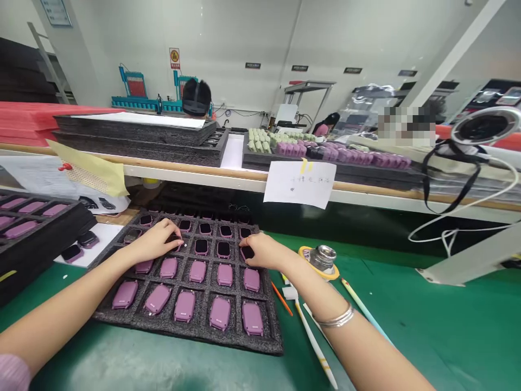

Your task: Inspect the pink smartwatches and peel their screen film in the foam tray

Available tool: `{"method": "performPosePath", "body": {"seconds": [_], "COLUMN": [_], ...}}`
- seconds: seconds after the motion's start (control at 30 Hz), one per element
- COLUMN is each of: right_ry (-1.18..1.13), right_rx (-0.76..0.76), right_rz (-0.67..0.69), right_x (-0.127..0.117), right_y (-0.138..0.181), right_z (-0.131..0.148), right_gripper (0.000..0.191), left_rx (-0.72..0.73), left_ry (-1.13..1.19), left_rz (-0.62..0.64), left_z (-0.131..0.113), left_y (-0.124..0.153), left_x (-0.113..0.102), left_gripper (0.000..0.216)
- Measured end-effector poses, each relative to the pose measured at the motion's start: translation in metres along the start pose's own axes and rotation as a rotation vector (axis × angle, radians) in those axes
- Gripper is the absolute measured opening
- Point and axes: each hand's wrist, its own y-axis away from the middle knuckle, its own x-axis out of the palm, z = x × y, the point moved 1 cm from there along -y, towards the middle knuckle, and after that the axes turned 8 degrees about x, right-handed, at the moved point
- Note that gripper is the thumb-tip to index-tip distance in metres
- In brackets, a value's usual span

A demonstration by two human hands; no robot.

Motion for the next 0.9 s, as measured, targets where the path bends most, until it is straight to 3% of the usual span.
{"method": "performPosePath", "body": {"seconds": [0.17,0.3,0.43,0.63,0.77,0.9], "right_ry": [0.016,0.092,0.109,0.148,0.207,0.229], "right_rx": [-0.002,0.022,-0.021,-0.051,0.047,0.109], "right_rz": [0.002,-0.051,-0.124,-0.013,0.005,-0.001], "right_x": [0.001,-0.005,-0.01,-0.001,0.0,-0.001], "right_y": [0.007,0.004,-0.005,-0.027,-0.035,-0.035], "right_z": [-0.005,0.011,0.038,0.058,0.065,0.071], "right_gripper": [0.049,0.05,0.049,0.036,0.03,0.03], "left_rx": [-0.045,-0.074,-0.07,0.0,0.064,0.037], "left_ry": [0.04,0.088,0.169,0.16,0.228,0.328], "left_rz": [0.028,0.002,-0.003,0.009,0.017,0.032], "left_z": [-0.012,-0.028,-0.045,-0.059,-0.052,-0.046], "left_y": [0.001,-0.016,-0.036,-0.034,-0.031,-0.031], "left_x": [-0.02,-0.025,-0.01,0.027,0.033,0.032], "left_gripper": [0.015,0.017,0.027,0.024,0.037,0.039]}}
